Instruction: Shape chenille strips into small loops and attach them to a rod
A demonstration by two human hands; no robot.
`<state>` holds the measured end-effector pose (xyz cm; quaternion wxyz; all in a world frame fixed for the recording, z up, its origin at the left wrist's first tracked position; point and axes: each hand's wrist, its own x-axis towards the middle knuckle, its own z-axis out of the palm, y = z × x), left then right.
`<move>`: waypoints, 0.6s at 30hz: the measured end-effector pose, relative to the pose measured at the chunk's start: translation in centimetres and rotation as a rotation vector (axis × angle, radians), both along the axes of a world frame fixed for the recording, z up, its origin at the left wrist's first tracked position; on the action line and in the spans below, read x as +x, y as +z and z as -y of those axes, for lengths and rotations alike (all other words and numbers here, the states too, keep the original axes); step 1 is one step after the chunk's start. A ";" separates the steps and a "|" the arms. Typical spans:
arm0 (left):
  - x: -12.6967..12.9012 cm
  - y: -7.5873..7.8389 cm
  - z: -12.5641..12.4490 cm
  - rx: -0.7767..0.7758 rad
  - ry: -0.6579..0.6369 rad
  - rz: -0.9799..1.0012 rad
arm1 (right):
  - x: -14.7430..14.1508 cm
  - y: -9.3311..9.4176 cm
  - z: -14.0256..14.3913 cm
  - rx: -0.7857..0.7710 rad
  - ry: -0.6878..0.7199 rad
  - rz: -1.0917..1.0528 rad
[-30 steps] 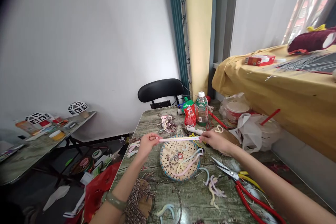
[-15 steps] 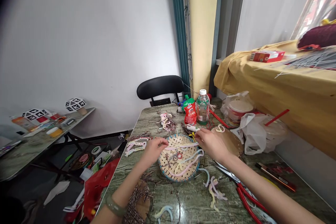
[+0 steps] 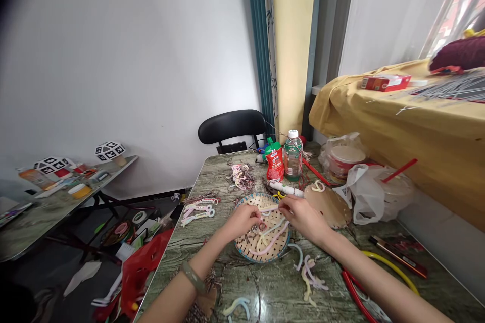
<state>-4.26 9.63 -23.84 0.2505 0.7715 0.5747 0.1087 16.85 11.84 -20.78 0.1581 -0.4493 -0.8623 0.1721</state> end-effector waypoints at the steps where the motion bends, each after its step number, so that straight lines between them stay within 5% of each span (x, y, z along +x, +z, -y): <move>1: -0.1 0.3 -0.1 0.003 0.006 0.022 | 0.4 0.2 0.1 -0.003 -0.009 -0.013; 10: -2.3 3.7 0.0 0.067 0.074 0.213 | 5.5 -0.6 1.6 -0.085 -0.093 -0.100; 18: -4.1 5.0 1.7 0.117 0.214 0.285 | 11.6 -1.4 4.2 -0.108 -0.269 -0.103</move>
